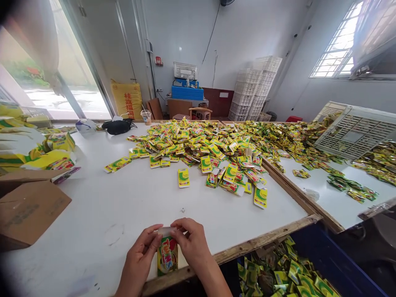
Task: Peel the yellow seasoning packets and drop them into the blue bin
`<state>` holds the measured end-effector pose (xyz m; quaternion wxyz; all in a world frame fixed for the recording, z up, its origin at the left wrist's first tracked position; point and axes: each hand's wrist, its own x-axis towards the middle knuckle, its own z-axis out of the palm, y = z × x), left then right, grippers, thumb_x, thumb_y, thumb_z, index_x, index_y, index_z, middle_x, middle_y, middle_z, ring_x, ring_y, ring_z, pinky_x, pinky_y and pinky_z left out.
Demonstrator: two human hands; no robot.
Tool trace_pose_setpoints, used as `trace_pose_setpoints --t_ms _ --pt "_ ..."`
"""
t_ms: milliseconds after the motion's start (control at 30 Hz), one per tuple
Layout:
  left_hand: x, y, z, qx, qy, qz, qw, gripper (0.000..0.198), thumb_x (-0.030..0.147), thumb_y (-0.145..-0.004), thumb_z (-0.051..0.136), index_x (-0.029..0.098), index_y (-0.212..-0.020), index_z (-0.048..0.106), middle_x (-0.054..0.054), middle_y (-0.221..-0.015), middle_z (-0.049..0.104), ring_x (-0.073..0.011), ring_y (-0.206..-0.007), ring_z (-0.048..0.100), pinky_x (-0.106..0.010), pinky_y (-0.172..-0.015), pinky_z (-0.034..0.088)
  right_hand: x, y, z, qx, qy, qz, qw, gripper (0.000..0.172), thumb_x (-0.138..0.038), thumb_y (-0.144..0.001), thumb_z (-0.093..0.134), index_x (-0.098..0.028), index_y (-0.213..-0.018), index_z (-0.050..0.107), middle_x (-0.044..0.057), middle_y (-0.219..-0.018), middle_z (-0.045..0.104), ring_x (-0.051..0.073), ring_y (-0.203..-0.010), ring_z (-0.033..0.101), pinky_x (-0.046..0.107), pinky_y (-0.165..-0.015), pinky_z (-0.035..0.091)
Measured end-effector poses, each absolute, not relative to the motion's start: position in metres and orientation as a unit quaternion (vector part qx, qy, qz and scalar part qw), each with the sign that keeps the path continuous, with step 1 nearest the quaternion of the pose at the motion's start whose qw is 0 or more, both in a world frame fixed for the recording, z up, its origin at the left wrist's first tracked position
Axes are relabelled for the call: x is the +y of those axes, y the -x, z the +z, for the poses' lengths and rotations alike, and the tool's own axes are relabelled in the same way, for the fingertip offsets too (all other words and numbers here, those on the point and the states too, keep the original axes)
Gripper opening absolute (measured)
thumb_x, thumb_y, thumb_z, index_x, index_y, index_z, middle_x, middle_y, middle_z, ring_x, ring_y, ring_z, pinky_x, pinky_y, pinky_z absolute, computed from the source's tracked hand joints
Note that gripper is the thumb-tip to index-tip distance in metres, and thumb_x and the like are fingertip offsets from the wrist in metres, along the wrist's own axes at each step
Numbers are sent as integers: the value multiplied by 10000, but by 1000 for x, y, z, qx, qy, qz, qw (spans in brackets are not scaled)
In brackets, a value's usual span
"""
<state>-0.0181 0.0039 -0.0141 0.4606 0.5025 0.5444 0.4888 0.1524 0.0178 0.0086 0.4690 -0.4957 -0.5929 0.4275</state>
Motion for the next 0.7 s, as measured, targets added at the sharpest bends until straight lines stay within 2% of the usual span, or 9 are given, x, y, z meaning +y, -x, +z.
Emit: trace_pose_setpoints --t_ms 100,167,300,467,633,700 --pt "9 17 -13 578 -508 470 433 289 486 -791 666 226 -909 715 -35 -930 752 -238 -876 701 -292 -791 571 25 -151 13 -556 522 433 480 106 -218 -806 650 -189 -729 717 3 -677 672 168 -664 613 252 -623 496" --pt "11 17 -10 569 -502 474 446 298 466 -782 685 227 -957 714 -29 -902 751 -229 -864 701 -285 -788 570 28 -151 13 -542 524 446 481 63 -204 -766 677 -187 -774 736 7 -693 692 176 -660 623 259 -616 505" --pt "14 18 -2 533 -483 465 517 411 444 -784 686 209 -1121 693 -30 -841 741 -228 -861 697 -304 -785 575 31 -155 12 -561 530 443 456 121 -151 -712 678 -198 -792 756 8 -708 709 184 -676 641 265 -621 507" --pt "14 25 -3 503 -564 432 491 314 383 -799 686 240 -1073 735 -33 -901 743 -206 -813 687 -280 -770 566 28 -159 11 -556 506 490 442 119 -134 -723 660 -191 -772 752 16 -732 731 197 -721 676 277 -661 525" --pt "18 32 -2 468 -597 418 501 239 345 -844 654 255 -1040 757 -45 -947 745 -224 -890 689 -290 -789 575 31 -159 9 -556 503 496 438 139 -108 -720 645 -182 -760 756 24 -738 737 204 -730 683 279 -664 536" --pt "19 35 -1 449 -631 418 475 220 327 -855 645 266 -1030 765 -48 -1000 743 -229 -928 685 -292 -812 570 32 -161 12 -561 506 496 428 135 -98 -714 651 -180 -744 754 25 -730 737 203 -726 682 277 -664 531"
